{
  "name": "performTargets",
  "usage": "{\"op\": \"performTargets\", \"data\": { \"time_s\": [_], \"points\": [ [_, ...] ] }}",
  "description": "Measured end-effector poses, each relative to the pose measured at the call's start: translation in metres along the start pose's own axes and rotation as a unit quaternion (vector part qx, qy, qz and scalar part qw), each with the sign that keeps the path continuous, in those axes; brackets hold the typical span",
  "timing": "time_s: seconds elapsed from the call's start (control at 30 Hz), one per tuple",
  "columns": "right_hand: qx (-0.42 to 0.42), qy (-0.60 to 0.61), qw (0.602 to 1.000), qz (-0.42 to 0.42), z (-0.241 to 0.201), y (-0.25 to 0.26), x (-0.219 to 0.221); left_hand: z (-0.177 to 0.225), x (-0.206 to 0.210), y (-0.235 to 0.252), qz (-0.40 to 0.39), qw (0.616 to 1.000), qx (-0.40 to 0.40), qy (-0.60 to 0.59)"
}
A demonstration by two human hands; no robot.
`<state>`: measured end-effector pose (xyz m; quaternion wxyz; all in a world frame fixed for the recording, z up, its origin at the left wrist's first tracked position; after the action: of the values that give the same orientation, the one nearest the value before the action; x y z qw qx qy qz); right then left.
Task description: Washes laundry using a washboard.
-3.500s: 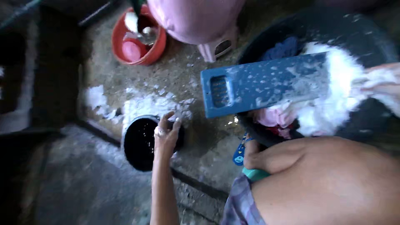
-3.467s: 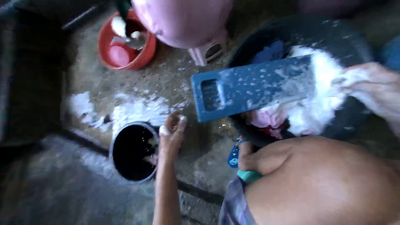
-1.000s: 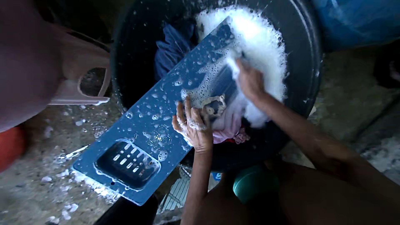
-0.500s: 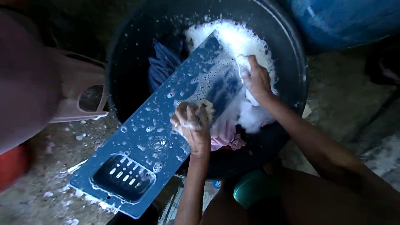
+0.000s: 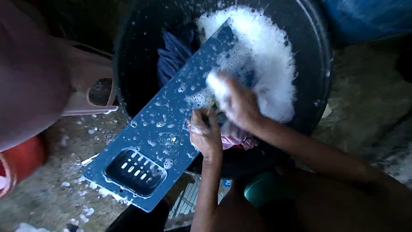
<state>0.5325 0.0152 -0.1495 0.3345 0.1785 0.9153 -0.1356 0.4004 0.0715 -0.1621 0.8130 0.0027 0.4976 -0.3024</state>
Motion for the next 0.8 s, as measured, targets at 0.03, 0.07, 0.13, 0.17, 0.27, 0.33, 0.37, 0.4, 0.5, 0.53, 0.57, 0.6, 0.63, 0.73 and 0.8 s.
{"op": "performTargets", "data": {
  "time_s": [0.03, 0.07, 0.13, 0.17, 0.27, 0.33, 0.37, 0.4, 0.5, 0.53, 0.57, 0.6, 0.63, 0.73, 0.8],
  "points": [
    [-0.069, -0.029, 0.997, -0.034, -0.010, -0.010, 0.024, -0.005, 0.001, -0.006, 0.041, 0.998, 0.016, 0.049],
    [-0.111, -0.053, 0.990, -0.070, -0.009, -0.017, 0.042, -0.012, 0.003, -0.011, 0.069, 0.994, 0.033, 0.077],
    [-0.092, -0.108, 0.985, -0.096, 0.023, -0.009, 0.050, -0.020, 0.008, -0.014, 0.090, 0.989, 0.053, 0.103],
    [-0.042, -0.138, 0.985, -0.089, 0.043, 0.005, 0.040, -0.021, 0.010, -0.012, 0.090, 0.988, 0.056, 0.108],
    [0.089, -0.157, 0.982, -0.045, 0.059, 0.042, 0.000, -0.018, 0.012, -0.008, 0.092, 0.987, 0.065, 0.114],
    [0.036, -0.136, 0.990, -0.015, 0.022, 0.034, 0.000, -0.017, 0.013, -0.006, 0.103, 0.987, 0.070, 0.102],
    [-0.028, -0.120, 0.992, -0.018, 0.001, 0.018, 0.014, -0.018, 0.013, -0.007, 0.104, 0.987, 0.067, 0.099],
    [-0.091, -0.110, 0.989, -0.038, -0.010, 0.001, 0.033, -0.020, 0.014, -0.008, 0.102, 0.988, 0.065, 0.098],
    [-0.061, -0.134, 0.985, -0.087, 0.029, -0.001, 0.041, -0.022, 0.015, -0.008, 0.082, 0.989, 0.072, 0.104],
    [0.004, -0.162, 0.983, -0.083, 0.050, 0.014, 0.026, -0.023, 0.016, -0.007, 0.080, 0.988, 0.073, 0.112],
    [0.075, -0.177, 0.979, -0.072, 0.062, 0.027, 0.010, -0.023, 0.017, -0.008, 0.074, 0.987, 0.073, 0.121],
    [0.117, -0.185, 0.974, -0.057, 0.065, 0.035, -0.004, -0.022, 0.017, -0.009, 0.072, 0.987, 0.072, 0.126],
    [0.116, -0.182, 0.976, -0.031, 0.056, 0.035, -0.011, -0.021, 0.017, -0.007, 0.079, 0.986, 0.075, 0.128],
    [-0.057, -0.142, 0.988, -0.015, 0.000, -0.006, 0.026, -0.021, 0.018, -0.008, 0.088, 0.987, 0.079, 0.112],
    [-0.105, -0.134, 0.983, -0.070, 0.010, -0.020, 0.052, -0.022, 0.018, -0.007, 0.078, 0.986, 0.084, 0.118]
  ]
}}
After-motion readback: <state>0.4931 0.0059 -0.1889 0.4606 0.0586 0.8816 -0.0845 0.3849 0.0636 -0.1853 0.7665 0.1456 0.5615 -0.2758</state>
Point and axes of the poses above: each hand's wrist, its own y-axis towards the middle knuckle, its own x-axis out of the palm, z = x × y, the point moved 5 cm from there along y, towards the middle knuckle, and after that the axes turned 13 degrees about -z, right-handed, at the moved point
